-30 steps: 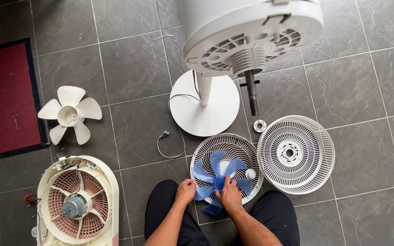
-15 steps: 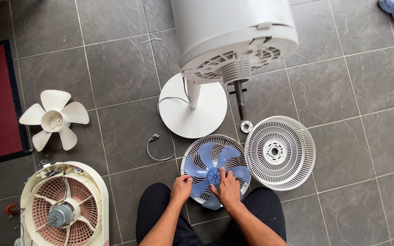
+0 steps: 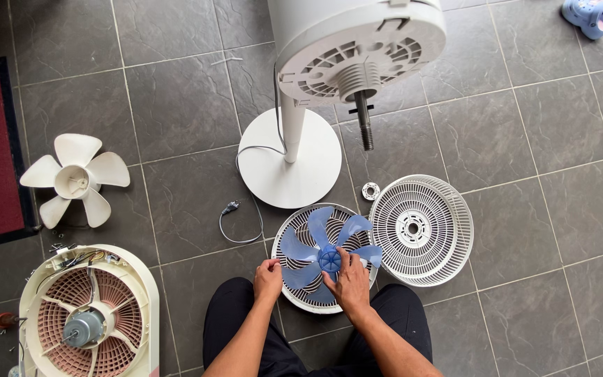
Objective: The person assembles a standing fan by connecting the motor head to the pole, attaching the base, and mounting the fan blade and front cage. The person handles the pole, base, motor head, fan blade, and cage components.
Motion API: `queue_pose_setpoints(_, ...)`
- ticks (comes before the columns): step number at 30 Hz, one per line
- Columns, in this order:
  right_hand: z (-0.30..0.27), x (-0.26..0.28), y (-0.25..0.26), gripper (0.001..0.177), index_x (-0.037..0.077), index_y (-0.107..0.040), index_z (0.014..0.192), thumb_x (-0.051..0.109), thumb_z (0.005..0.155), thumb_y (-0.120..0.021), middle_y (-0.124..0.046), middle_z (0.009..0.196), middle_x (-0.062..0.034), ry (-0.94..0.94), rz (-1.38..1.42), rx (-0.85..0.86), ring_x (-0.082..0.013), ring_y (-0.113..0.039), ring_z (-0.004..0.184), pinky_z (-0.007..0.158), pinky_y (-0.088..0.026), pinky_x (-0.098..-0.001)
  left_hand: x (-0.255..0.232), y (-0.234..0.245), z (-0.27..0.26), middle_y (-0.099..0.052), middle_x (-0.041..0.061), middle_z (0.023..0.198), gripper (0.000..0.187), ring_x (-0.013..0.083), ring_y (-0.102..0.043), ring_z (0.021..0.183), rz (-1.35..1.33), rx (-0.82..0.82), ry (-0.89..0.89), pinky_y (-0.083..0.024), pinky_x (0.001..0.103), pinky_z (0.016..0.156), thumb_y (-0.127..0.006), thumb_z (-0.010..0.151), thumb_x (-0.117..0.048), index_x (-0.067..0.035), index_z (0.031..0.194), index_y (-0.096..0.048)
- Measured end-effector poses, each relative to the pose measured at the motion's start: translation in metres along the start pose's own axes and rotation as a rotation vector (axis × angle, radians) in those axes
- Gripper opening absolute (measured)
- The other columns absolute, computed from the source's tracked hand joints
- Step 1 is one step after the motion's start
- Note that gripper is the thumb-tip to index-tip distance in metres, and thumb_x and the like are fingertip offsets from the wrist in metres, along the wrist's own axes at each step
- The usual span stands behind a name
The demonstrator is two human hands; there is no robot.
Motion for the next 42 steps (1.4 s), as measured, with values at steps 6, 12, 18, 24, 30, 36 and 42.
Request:
queue_pose_setpoints(6,-0.004,0.001,0.016,0.076,0.011,-0.045,0.138,0.036,0.077,-0.083,-0.056,0.112,-0.0152,0.022,0.06,-0.109,-0.0318,-0.059,0.096,0.079,-0.046,-0.0449,-0.016,0.01,-0.013,-0.076,0.003,0.092,0.028,0.0177,-0.072,0.089,-0.234,0.042,0.09,-0.054,0.033,0.081,-0.059,0.097,-0.029,-0.015,0.114,-0.076)
queue_pose_setpoints(12,0.003,0.003,0.024,0.077,0.01,-0.044,0.138,0.036,0.077,-0.083,-0.057,0.111,-0.0151,0.019,0.09,-0.149,-0.0323,-0.059,0.096,0.08,-0.047,-0.0455,-0.042,0.019,-0.017,-0.073,0.004,0.089,0.03,0.0157,-0.067,0.082,-0.343,0.044,-0.004,-0.053,0.031,0.076,-0.056,0.099,-0.03,-0.014,0.115,-0.077)
queue_pose_setpoints(18,0.005,-0.016,-0.004,0.075,0.015,-0.048,0.137,0.039,0.076,-0.083,-0.058,0.111,-0.0124,-0.111,-0.005,0.099,-0.0306,-0.061,0.103,0.089,-0.049,-0.0441,-0.027,0.018,-0.009,-0.076,0.003,0.088,0.029,0.0148,-0.071,0.08,-0.198,0.109,0.031,-0.055,0.032,0.075,-0.058,0.097,-0.029,-0.013,0.114,-0.075)
queue_pose_setpoints(24,-0.015,-0.033,-0.045,0.081,0.015,-0.044,0.141,0.043,0.075,-0.082,-0.055,0.114,-0.0135,-0.136,-0.185,0.261,-0.0316,-0.061,0.106,0.088,-0.049,-0.0448,0.017,0.015,-0.012,-0.077,0.007,0.098,0.029,0.0211,-0.073,0.092,-0.091,0.062,0.083,-0.056,0.036,0.084,-0.062,0.093,-0.029,-0.011,0.112,-0.077)
queue_pose_setpoints(30,-0.024,-0.039,-0.038,0.078,0.013,-0.045,0.14,0.045,0.077,-0.08,-0.056,0.112,-0.0143,-0.088,-0.122,0.195,-0.031,-0.063,0.101,0.087,-0.051,-0.0428,0.021,0.005,-0.001,-0.071,0.011,0.121,0.039,0.0284,-0.064,0.118,0.105,-0.053,0.141,-0.05,0.041,0.103,-0.066,0.088,-0.03,-0.012,0.122,-0.068)
queue_pose_setpoints(36,-0.018,-0.043,-0.029,0.076,0.014,-0.046,0.139,0.043,0.078,-0.08,-0.056,0.111,-0.0137,-0.033,-0.065,0.209,-0.0315,-0.062,0.1,0.085,-0.051,-0.0429,0.005,-0.011,0.003,-0.063,0.015,0.131,0.046,0.0314,-0.056,0.127,0.16,-0.015,0.168,-0.046,0.043,0.107,-0.063,0.092,-0.033,-0.013,0.133,-0.061)
queue_pose_setpoints(42,-0.014,-0.037,-0.066,0.079,0.013,-0.043,0.14,0.042,0.078,-0.081,-0.054,0.111,-0.0144,0.078,-0.187,0.364,-0.0316,-0.06,0.102,0.086,-0.049,-0.043,0.004,-0.003,-0.004,-0.062,0.012,0.131,0.046,0.0296,-0.057,0.126,0.082,-0.118,0.139,-0.046,0.042,0.106,-0.063,0.09,-0.027,-0.014,0.133,-0.06)
Point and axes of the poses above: each hand's wrist, its own z-axis towards the middle knuckle, its own y-axis out of the back of the hand, x = y × z, the point moved 6 cm from there along z, towards the middle knuckle
